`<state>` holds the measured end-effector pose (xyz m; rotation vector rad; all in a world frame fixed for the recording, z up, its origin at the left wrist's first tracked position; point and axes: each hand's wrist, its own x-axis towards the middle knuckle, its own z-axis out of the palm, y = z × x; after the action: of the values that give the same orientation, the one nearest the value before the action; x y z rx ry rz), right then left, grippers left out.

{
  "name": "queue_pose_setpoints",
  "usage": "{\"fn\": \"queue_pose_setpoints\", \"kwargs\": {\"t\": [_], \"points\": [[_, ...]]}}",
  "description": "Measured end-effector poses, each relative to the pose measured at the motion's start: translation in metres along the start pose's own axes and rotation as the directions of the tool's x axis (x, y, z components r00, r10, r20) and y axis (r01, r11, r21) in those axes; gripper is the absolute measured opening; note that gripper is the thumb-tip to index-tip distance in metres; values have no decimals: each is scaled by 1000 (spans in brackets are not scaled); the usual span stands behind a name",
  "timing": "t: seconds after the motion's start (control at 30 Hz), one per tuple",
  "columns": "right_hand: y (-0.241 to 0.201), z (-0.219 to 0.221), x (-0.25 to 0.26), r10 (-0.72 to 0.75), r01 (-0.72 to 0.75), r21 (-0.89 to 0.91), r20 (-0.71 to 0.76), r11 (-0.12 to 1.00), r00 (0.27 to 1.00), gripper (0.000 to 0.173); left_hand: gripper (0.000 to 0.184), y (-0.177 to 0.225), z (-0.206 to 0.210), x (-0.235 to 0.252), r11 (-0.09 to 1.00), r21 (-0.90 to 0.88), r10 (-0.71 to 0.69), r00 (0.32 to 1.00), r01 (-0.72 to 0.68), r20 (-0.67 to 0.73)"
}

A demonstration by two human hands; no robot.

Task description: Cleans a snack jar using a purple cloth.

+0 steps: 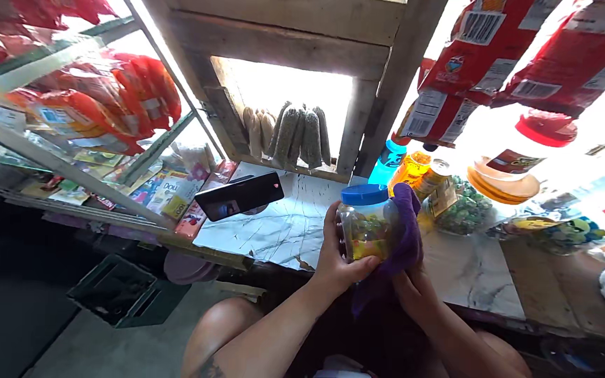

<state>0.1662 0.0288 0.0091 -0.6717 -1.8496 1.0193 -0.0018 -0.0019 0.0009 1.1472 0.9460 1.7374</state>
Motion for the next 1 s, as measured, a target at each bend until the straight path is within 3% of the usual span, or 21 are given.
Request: {"fn": "queue_pose_setpoints", "kwargs": {"t": [0.13, 0.23, 0.3, 0.4, 0.47, 0.63, 0.73, 0.87, 0.93, 1.0], "points": [[-3, -5, 3, -103, 106, 22, -86, 994, 991, 81, 123, -7, 2, -5, 952, 253, 164, 986, -169, 42], [-15, -15, 5, 96, -58, 194, -189, 979, 977, 65, 118, -6, 5, -10, 845, 430, 285, 949, -317, 138], [-22, -24, 9, 261, -209, 266, -181, 941, 948, 74, 117, -2, 7, -12, 799, 481, 309, 933, -361, 187], [-23, -32, 10, 279, -233, 331, -97, 914, 955, 82, 118, 1, 6, -13, 760, 521, 325, 922, -388, 213], [-19, -29, 7, 250, -192, 410, -92, 892, 964, 71, 117, 1, 3, -12, 749, 523, 345, 913, -407, 216], [-20, -15, 0, 157, -139, 211, -73, 968, 985, 48, 112, -4, -4, -12, 853, 419, 305, 948, -312, 85], [-3, -2, -7, -69, 68, -27, -20, 997, 997, 61, 120, 3, -3, -10, 964, 231, 149, 986, -128, -72], [10, 17, -8, -260, 242, -282, -25, 928, 965, 70, 127, 13, -2, -5, 999, -43, -33, 993, 28, -116], [18, 21, -8, -295, 269, -306, -40, 913, 955, 78, 126, 13, 0, -7, 986, -162, -68, 992, 50, -105], [25, 23, -11, -211, 196, -176, -70, 965, 975, 89, 126, 11, 3, -11, 956, -285, -101, 991, 73, -87]]}}
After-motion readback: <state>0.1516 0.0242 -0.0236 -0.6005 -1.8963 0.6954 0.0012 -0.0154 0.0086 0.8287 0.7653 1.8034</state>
